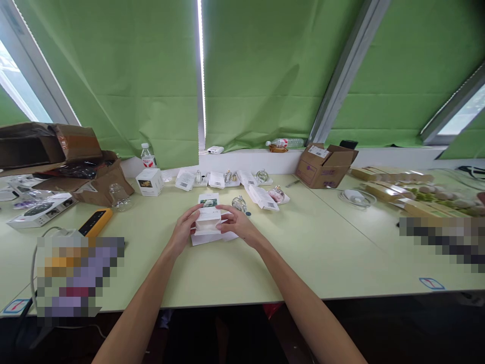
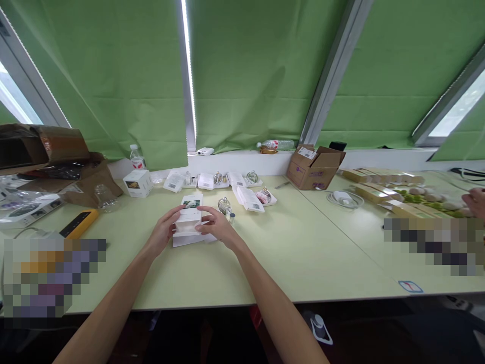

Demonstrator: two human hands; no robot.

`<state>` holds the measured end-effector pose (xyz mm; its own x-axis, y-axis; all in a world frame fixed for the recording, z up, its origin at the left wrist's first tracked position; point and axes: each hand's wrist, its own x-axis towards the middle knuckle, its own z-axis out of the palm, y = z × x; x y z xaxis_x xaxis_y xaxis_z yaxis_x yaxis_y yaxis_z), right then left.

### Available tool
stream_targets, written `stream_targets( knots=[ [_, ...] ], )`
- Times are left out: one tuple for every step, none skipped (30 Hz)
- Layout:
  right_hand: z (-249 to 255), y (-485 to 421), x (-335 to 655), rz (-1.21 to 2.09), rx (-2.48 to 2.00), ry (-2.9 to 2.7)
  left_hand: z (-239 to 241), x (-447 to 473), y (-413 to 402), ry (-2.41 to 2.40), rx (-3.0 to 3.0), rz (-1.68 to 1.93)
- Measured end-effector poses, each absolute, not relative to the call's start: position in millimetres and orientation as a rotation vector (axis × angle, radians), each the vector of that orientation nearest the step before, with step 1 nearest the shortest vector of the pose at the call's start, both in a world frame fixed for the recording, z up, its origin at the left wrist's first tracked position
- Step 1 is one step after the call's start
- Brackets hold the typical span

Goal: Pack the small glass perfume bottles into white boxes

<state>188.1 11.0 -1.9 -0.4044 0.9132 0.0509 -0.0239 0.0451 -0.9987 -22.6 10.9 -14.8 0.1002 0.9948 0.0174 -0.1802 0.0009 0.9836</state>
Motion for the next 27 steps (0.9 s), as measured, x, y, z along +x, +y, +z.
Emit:
stream_targets(
  knots=[
    [-2.0,11.1,188.5,1.477,-0.932,-1.52,-14.4,-22.4,10.4,1.004,1.137,1.213],
    [-2.0,11.1,188.7,1.478,-0.929,-1.52,-13.8,-22.2,9.8,1.01,1.146,1.202],
    [-2.0,11.1,188.9,1.479,-0.926,-1.519,-13.0,-22.1,9.3,1.017,1.155,1.191],
    [-1.9,11.1,188.9,1.478,-0.924,-1.517,-12.1,-21.9,8.8,1.023,1.162,1.182],
    [-1.8,11.0,188.9,1.476,-0.924,-1.513,-11.2,-21.8,8.3,1.027,1.167,1.176],
    [-1.7,11.0,188.8,1.473,-0.927,-1.509,-10.4,-21.5,7.9,1.03,1.171,1.173],
    [-1.6,11.1,188.6,1.47,-0.931,-1.505,-9.6,-21.2,7.6,1.033,1.174,1.176],
    [-1.5,11.1,188.5,1.468,-0.935,-1.501,-9.1,-20.9,7.4,1.036,1.176,1.181],
    [-1.3,11.0,188.3,1.469,-0.938,-1.499,-8.8,-20.5,7.3,1.04,1.177,1.187],
    [-1.1,11.0,188.1,1.47,-0.941,-1.497,-8.7,-20.1,7.3,1.042,1.179,1.192],
    [-0.8,10.8,188.0,1.472,-0.943,-1.495,-8.9,-19.8,7.4,1.04,1.181,1.195],
    [-0.5,10.7,187.9,1.472,-0.944,-1.493,-9.3,-19.5,7.6,1.037,1.182,1.197],
    [-0.2,10.5,187.8,1.47,-0.947,-1.494,-9.8,-19.3,7.8,1.031,1.181,1.201],
    [0.0,10.4,187.7,1.467,-0.95,-1.496,-10.3,-19.1,7.9,1.024,1.18,1.204],
    [0.1,10.3,187.7,1.461,-0.954,-1.498,-10.8,-19.0,8.0,1.017,1.179,1.206],
    [0.0,10.3,187.6,1.453,-0.959,-1.502,-11.1,-19.0,7.9,1.01,1.178,1.206],
    [-0.4,10.5,187.5,1.445,-0.964,-1.505,-11.1,-19.0,7.8,1.002,1.176,1.205],
    [-0.9,10.7,187.4,1.437,-0.968,-1.508,-11.0,-19.0,7.6,0.994,1.176,1.201],
    [-1.5,11.1,187.5,1.429,-0.971,-1.51,-10.7,-19.1,7.3,0.985,1.176,1.196],
    [-2.2,11.5,187.5,1.422,-0.973,-1.511,-10.2,-19.3,6.9,0.975,1.175,1.192],
    [-2.9,12.0,187.7,1.417,-0.974,-1.512,-9.7,-19.6,6.7,0.964,1.173,1.188],
    [-3.4,12.4,187.9,1.411,-0.975,-1.513,-9.2,-19.9,6.4,0.947,1.173,1.184],
    [-3.7,12.8,188.2,1.405,-0.976,-1.513,-8.8,-20.3,6.2,0.924,1.174,1.177],
    [-3.7,13.2,188.4,1.4,-0.979,-1.511,-8.5,-20.7,6.1,0.898,1.176,1.17],
    [-3.5,13.5,188.7,1.396,-0.982,-1.507,-8.4,-21.1,6.1,0.872,1.182,1.162],
    [-3.2,13.8,188.9,1.392,-0.985,-1.502,-8.4,-21.5,6.0,0.848,1.191,1.155],
    [-2.6,14.0,189.0,1.389,-0.988,-1.493,-8.6,-21.8,5.9,0.829,1.202,1.146]
  ],
)
